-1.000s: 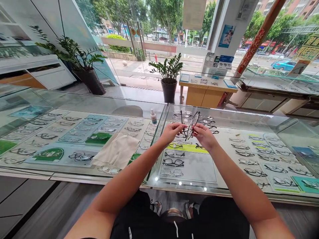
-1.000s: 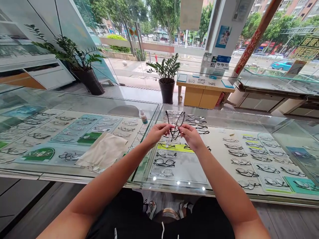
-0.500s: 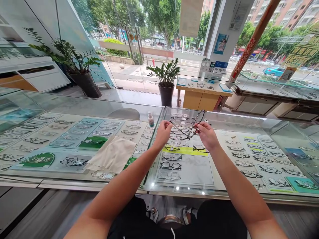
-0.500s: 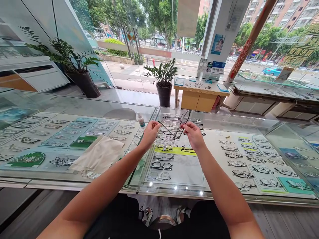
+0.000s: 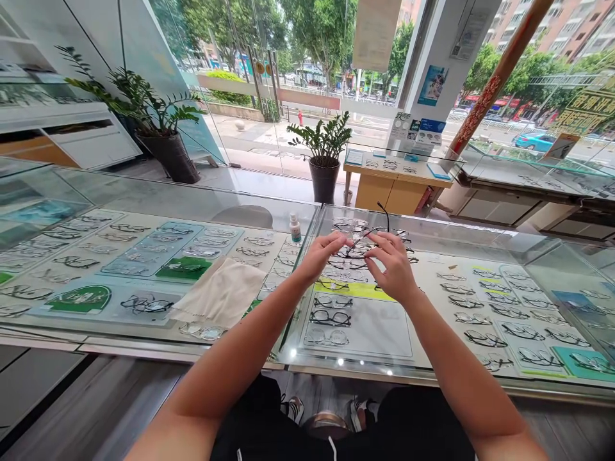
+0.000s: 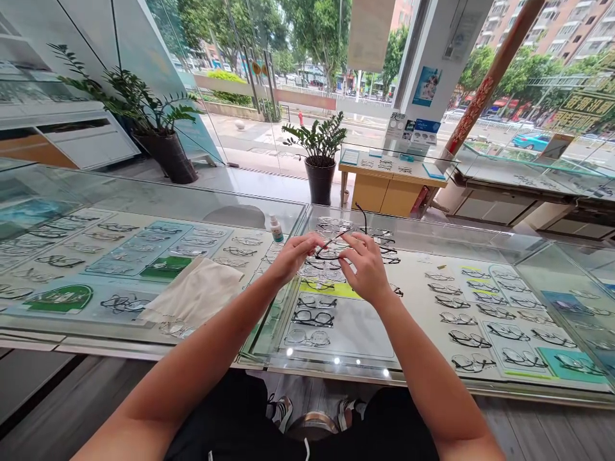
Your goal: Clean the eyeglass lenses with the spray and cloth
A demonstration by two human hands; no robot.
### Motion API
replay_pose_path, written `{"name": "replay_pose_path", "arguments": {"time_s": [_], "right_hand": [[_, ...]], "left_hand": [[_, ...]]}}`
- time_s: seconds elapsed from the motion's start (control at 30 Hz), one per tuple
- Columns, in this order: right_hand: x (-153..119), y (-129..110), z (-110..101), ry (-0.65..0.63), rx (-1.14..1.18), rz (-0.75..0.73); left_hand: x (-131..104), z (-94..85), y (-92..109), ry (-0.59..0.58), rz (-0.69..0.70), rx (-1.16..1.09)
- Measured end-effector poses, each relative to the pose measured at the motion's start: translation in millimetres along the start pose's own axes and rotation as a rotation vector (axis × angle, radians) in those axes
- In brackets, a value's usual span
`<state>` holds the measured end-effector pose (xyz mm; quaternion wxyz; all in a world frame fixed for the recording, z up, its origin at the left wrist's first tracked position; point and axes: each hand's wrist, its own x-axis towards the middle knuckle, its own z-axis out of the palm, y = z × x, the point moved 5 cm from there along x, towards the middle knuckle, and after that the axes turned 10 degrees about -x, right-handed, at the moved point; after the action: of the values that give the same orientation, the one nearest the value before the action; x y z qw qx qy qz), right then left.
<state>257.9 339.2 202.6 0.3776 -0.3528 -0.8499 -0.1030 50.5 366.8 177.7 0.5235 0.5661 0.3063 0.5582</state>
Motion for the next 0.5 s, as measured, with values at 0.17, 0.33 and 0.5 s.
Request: {"name": "replay_pose_path", "arguments": {"time_s": [0.17,0.33,0.5], "right_hand": [[0,4,2,-0.038,-0.112,-0.024],[0,5,2,-0.055,-0.100,-0.011],[1,5,2,-0.074,-0.010,0.033]], "left_hand": [[-2,9.6,2,-0.108,-0.054,-0.094],[-2,10.7,3,-0.066,-0.090,-0.196],[0,4.9,4,0.001,-0.079,-0.248]]}}
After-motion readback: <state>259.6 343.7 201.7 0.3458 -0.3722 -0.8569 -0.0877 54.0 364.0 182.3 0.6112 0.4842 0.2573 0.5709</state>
